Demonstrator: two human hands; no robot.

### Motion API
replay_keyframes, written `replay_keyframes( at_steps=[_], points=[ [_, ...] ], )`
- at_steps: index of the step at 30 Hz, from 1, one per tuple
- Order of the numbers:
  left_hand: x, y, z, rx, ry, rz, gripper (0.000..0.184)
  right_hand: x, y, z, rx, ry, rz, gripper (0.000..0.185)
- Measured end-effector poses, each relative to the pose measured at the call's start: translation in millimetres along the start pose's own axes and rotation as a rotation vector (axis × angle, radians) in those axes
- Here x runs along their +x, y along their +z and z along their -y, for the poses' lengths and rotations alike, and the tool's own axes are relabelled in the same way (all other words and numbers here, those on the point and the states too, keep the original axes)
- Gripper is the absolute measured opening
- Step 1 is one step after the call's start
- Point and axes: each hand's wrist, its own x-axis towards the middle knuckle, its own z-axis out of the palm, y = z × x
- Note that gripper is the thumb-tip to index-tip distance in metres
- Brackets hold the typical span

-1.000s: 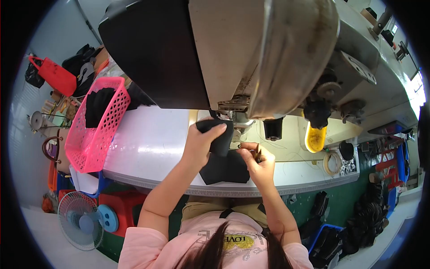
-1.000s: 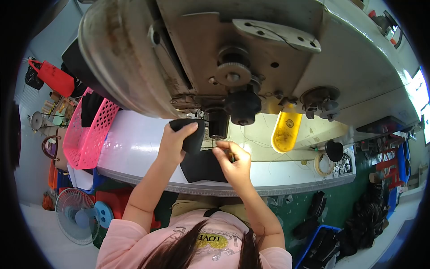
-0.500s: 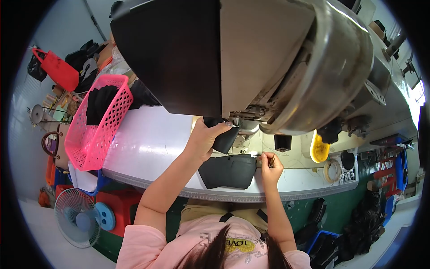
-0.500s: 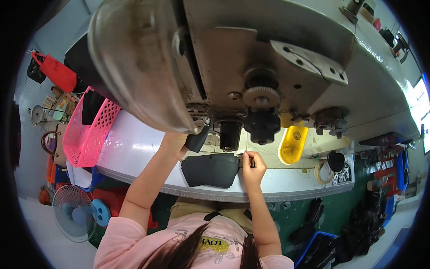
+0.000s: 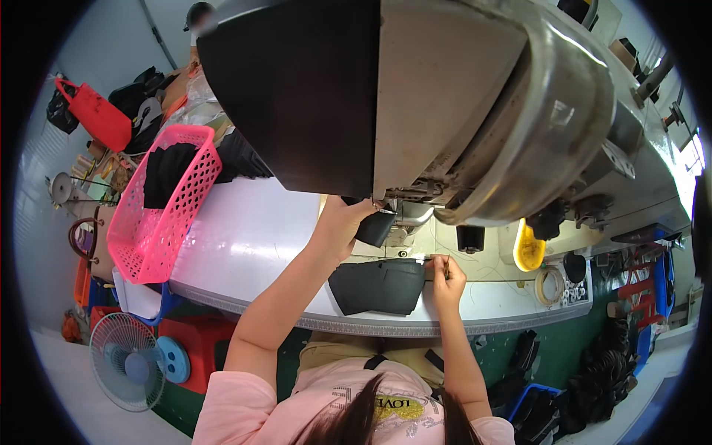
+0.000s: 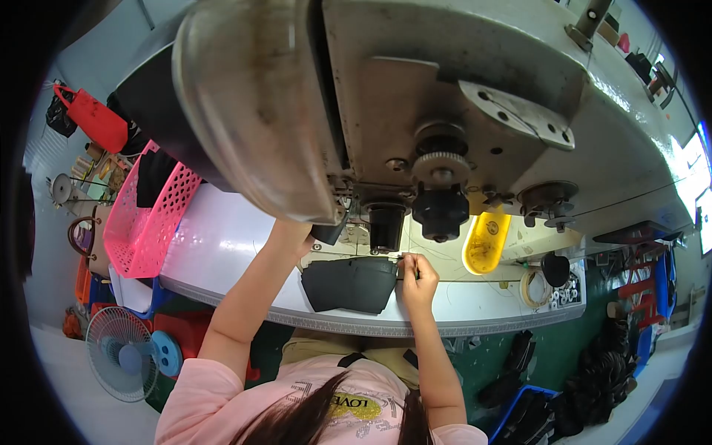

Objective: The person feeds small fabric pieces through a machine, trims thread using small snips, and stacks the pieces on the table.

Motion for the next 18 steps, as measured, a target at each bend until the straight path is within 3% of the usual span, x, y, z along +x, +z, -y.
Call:
replay_keyframes(
  at_steps=[5,11,14,18],
  points=[
    [12.5,-11.3,6.5,-0.012,0.017,0.049,0.044,-1.3,-0.2,3.4,0.038,0.012,0.022,0.018],
    [-9.2,5.5,-7.2,-0.031,0.07,-0.115,0.036,-0.7,3.1,-1.2,0.017,-0.089,-0.017,0.013],
    [-2.7,-19.3,7.8,-0.121,0.38,-0.115,0.035,-0.9,4.1,2.2,-0.021,-0.087,-0.029,0.015],
    [-9.7,-22.6,-1.1,0.167,0.23,0.015,0.023,-2.7,3.3,-1.3,-0.087,-0.075,0.006,0.012]
  ],
)
